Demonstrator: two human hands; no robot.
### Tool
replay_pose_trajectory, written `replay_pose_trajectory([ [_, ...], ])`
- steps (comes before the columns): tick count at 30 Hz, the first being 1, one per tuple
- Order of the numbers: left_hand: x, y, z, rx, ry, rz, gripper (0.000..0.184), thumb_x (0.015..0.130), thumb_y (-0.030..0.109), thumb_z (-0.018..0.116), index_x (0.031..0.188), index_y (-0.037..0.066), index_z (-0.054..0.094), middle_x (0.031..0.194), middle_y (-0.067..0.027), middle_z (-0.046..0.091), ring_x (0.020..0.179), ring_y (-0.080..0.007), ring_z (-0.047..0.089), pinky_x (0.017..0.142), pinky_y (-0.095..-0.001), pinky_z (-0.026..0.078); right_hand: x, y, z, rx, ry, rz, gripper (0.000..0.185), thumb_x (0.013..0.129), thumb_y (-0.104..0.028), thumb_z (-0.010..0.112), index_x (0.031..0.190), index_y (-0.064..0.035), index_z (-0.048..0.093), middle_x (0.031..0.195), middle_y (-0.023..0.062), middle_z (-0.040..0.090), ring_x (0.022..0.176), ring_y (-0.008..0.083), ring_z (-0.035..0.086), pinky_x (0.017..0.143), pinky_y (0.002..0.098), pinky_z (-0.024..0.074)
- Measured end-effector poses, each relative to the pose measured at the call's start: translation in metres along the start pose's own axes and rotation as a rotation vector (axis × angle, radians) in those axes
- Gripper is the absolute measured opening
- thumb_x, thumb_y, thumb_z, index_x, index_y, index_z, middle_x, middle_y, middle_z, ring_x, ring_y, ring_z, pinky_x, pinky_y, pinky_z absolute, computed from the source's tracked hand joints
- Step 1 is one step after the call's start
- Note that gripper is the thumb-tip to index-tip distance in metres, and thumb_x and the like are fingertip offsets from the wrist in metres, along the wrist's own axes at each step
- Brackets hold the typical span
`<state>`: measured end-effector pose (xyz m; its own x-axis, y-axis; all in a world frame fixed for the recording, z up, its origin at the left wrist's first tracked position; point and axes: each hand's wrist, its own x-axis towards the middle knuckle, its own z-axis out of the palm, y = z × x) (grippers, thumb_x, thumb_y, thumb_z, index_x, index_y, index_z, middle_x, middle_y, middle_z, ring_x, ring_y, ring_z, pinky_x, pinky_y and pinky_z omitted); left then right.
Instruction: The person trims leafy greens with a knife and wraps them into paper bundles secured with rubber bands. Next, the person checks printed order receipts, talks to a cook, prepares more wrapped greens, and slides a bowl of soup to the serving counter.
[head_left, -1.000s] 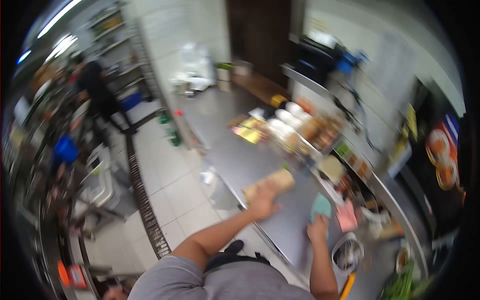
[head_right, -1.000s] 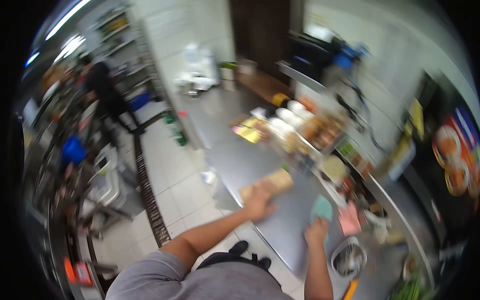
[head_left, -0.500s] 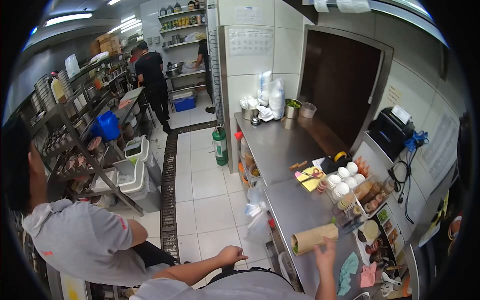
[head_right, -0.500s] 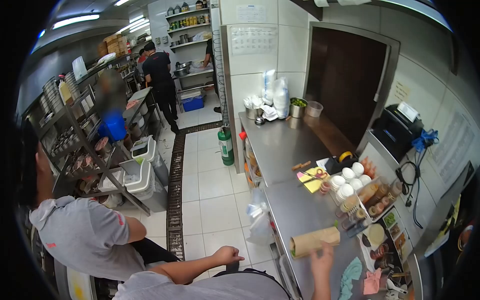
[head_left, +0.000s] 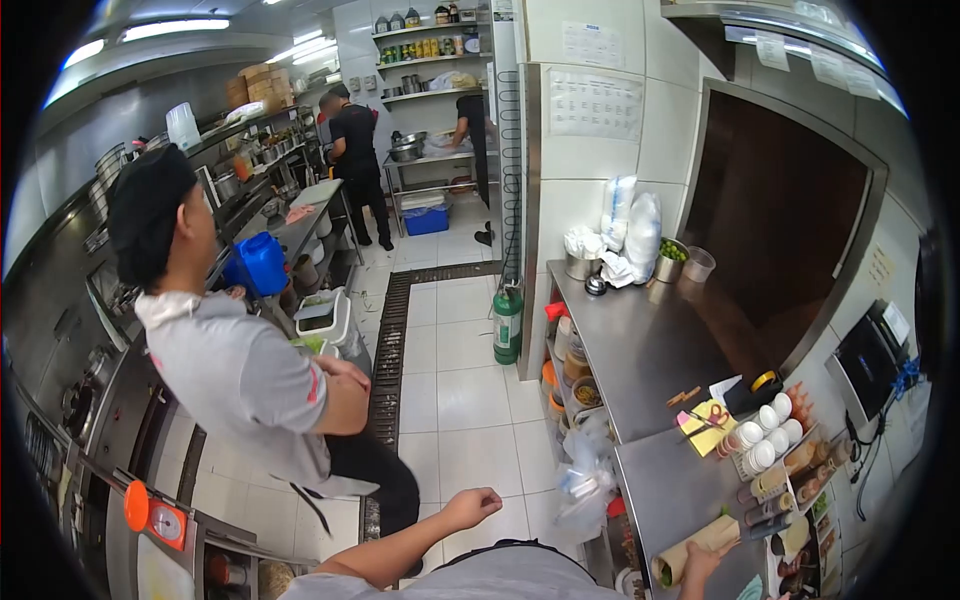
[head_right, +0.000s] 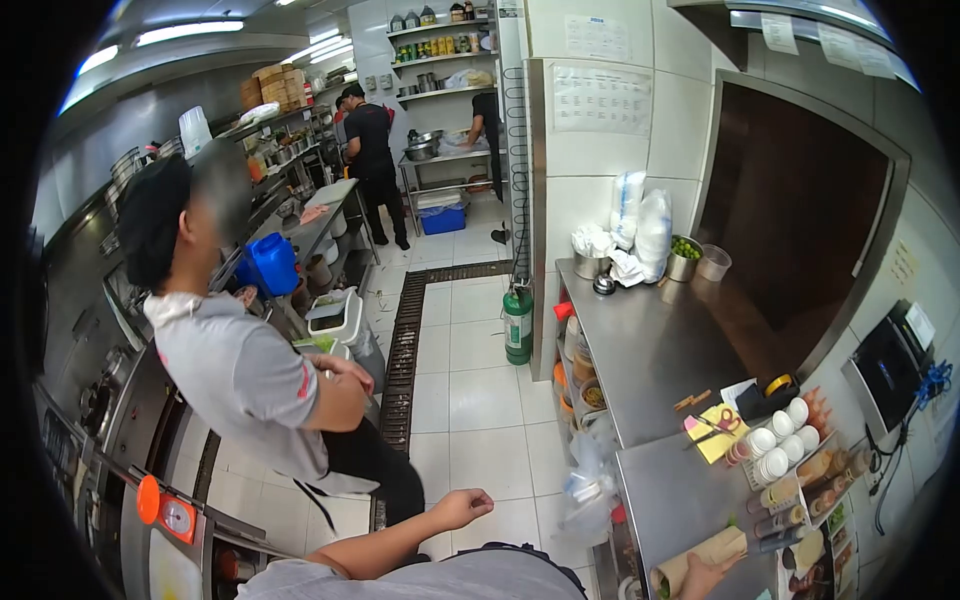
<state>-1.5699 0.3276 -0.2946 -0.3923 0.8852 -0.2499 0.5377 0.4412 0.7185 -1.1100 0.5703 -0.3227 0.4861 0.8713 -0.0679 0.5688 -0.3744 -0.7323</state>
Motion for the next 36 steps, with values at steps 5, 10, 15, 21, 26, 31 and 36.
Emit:
replay_pose_trajectory([
  [5, 0.021, 0.091, -0.073, -0.464, 0.001, 0.296, 0.027, 0.088, 0.017, 0.067, 0.111, 0.004, 0.064, 0.099, -0.0097, 0.069, 0.096, -0.0232, 0.065, 0.087, -0.0319, 0.049, -0.083, -0.110, -0.014, 0.415, -0.532, -0.146, 0.109, 0.062, 0.001, 0.078, 0.152, -0.0063, 0.016, 0.157, 0.0143, 0.020, 0.142, 0.0301, 0.023, 0.115, 0.0396, 0.0237],
  [10, -0.020, 0.265, -0.223, 0.004, 0.314, 1.283, 0.027, 0.087, 0.006, 0.057, 0.113, 0.002, 0.064, 0.111, -0.0131, 0.065, 0.104, -0.0223, 0.062, 0.099, -0.0456, 0.045, -0.076, -0.194, 0.069, 0.879, -1.136, -0.004, 0.123, 0.061, 0.019, 0.068, 0.152, -0.0164, -0.006, 0.138, 0.0170, 0.044, 0.120, 0.0326, 0.052, 0.097, 0.0458, 0.0482],
  [15, -0.055, 0.345, -0.264, 0.464, 0.559, 1.156, 0.042, 0.084, 0.028, 0.067, 0.115, 0.004, 0.054, 0.116, -0.0124, 0.062, 0.110, -0.0241, 0.060, 0.097, -0.0426, 0.048, -0.059, -0.305, 0.161, 1.031, -1.744, 0.279, 0.082, 0.076, -0.018, 0.070, 0.145, -0.0036, 0.028, 0.133, 0.0195, 0.050, 0.111, 0.0323, 0.057, 0.094, 0.0440, 0.0499],
  [21, 0.035, 0.262, -0.309, 0.132, 1.229, 0.822, 0.027, 0.086, 0.008, 0.061, 0.112, 0.001, 0.066, 0.101, -0.0127, 0.064, 0.098, -0.0250, 0.061, 0.086, -0.0352, 0.048, -0.142, -0.460, 0.265, 0.979, -2.123, 0.089, 0.078, 0.080, -0.028, 0.071, 0.145, -0.0094, 0.031, 0.125, 0.0149, 0.056, 0.106, 0.0269, 0.060, 0.090, 0.0423, 0.0522],
  [26, 0.143, 0.171, -0.384, 0.144, 1.319, 0.653, 0.041, 0.089, 0.028, 0.063, 0.124, 0.006, 0.061, 0.091, -0.0113, 0.055, 0.085, -0.0271, 0.056, 0.080, -0.0373, 0.046, -0.269, -0.655, 0.236, 1.282, -2.119, -0.413, 0.064, 0.080, -0.014, 0.070, 0.135, -0.0081, 0.037, 0.111, 0.0088, 0.058, 0.098, 0.0226, 0.062, 0.083, 0.0379, 0.0552],
  [31, 0.106, 0.122, -0.492, -0.008, 1.485, 0.591, 0.039, 0.092, 0.039, 0.060, 0.117, 0.010, 0.067, 0.087, -0.0127, 0.051, 0.080, -0.0255, 0.054, 0.072, -0.0349, 0.045, -0.384, -0.758, 0.249, 1.291, -2.017, -0.682, 0.058, 0.081, -0.012, 0.068, 0.131, -0.0059, 0.038, 0.111, 0.0112, 0.057, 0.096, 0.0233, 0.062, 0.084, 0.0380, 0.0546],
  [36, 0.129, 0.019, -0.574, 0.214, 1.163, 0.236, 0.039, 0.093, 0.042, 0.057, 0.106, 0.009, 0.072, 0.090, -0.0125, 0.053, 0.083, -0.0264, 0.056, 0.076, -0.0362, 0.045, -0.498, -0.803, 0.297, 1.255, -1.852, -0.877, 0.065, 0.079, -0.011, 0.070, 0.134, -0.0050, 0.036, 0.113, 0.0116, 0.057, 0.099, 0.0245, 0.062, 0.087, 0.0378, 0.0531],
])
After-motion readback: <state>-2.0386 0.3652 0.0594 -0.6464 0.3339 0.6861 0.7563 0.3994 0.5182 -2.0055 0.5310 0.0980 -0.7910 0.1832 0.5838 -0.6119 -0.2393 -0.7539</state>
